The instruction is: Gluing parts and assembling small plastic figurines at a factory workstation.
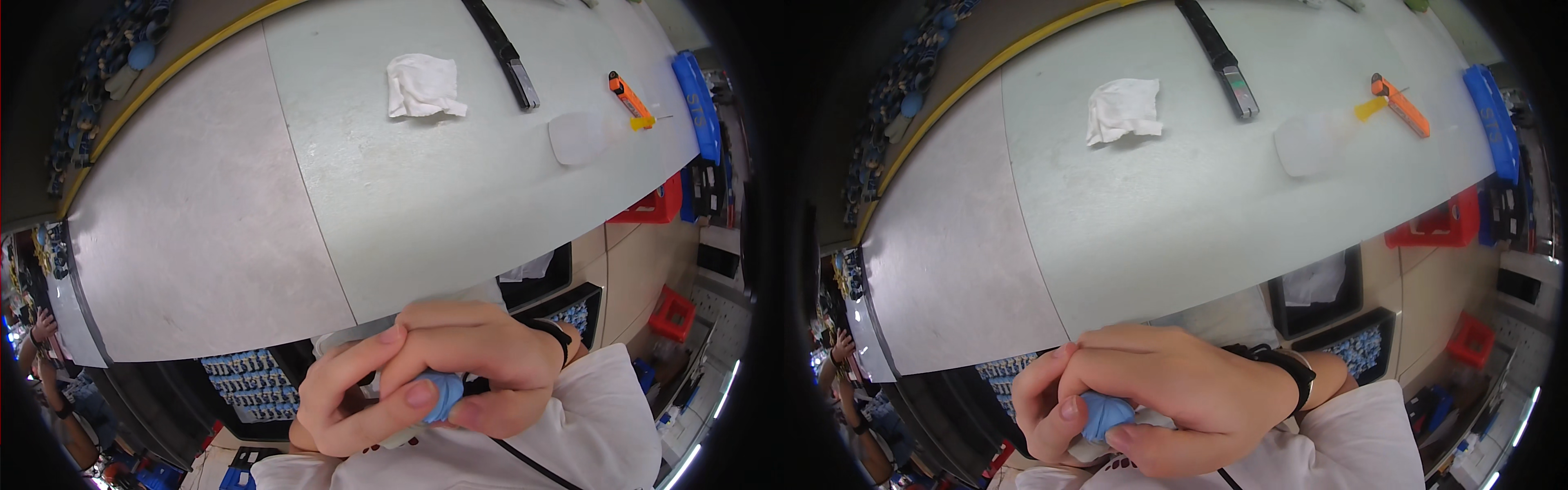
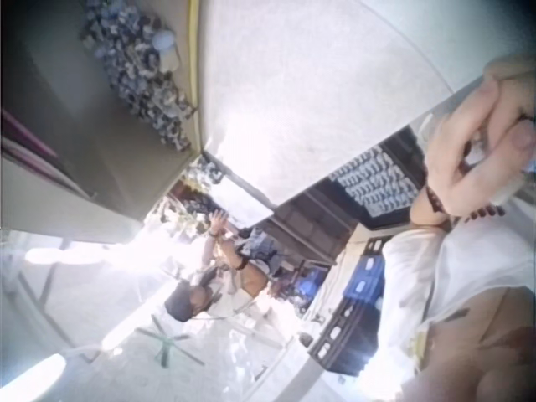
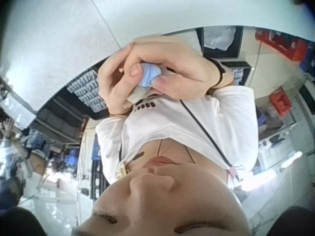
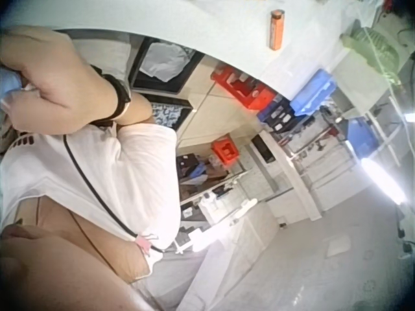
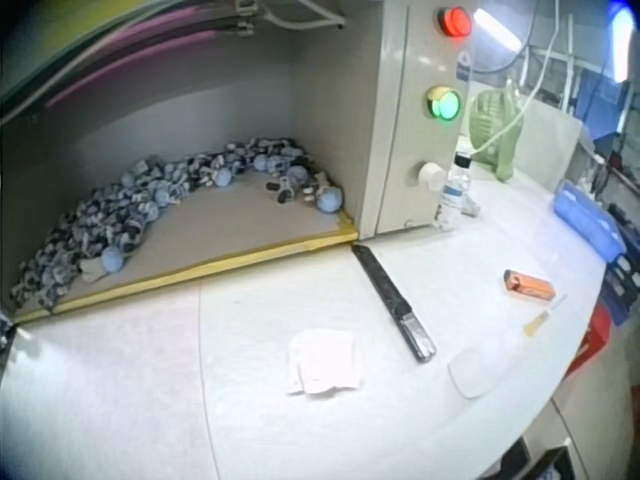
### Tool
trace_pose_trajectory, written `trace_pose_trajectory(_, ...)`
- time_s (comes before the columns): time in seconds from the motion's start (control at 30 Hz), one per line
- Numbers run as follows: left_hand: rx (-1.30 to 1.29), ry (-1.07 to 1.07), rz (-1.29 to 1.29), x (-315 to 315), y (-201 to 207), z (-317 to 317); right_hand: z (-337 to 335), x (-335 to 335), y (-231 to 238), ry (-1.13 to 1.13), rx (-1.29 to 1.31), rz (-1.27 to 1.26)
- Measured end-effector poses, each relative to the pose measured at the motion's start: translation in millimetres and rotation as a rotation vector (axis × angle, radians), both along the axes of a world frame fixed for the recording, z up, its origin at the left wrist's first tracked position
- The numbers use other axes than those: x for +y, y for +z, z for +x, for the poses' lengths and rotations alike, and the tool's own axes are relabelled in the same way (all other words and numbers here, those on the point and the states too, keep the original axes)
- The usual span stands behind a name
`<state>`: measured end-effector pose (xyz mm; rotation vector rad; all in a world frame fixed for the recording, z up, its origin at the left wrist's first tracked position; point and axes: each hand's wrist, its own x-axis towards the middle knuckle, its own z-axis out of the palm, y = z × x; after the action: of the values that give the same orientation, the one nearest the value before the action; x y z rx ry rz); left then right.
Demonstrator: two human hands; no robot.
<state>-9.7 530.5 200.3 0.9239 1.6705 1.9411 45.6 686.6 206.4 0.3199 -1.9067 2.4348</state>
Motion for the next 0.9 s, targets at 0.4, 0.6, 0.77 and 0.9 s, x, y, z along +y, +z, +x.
trace_pose_trajectory(0.4,0.253,0.140,-0.047,-0.4,-12.5,11.4,1.6,-4.4,-3.5,0.029,-0.089,-0.013)
trace_pose_trajectory(0.6,0.586,0.326,-0.009,15.4,-24.0,9.5,-1.4,-9.3,-3.5,-0.067,-0.044,-0.076)
trace_pose_trajectory(0.77,0.672,0.420,-0.003,17.1,-19.7,9.1,-1.3,-8.9,-5.0,-0.078,-0.063,-0.090)
trace_pose_trajectory(0.9,0.661,0.294,-0.024,12.9,-14.5,-0.3,-0.7,-9.2,-5.0,-0.076,-0.080,-0.108)
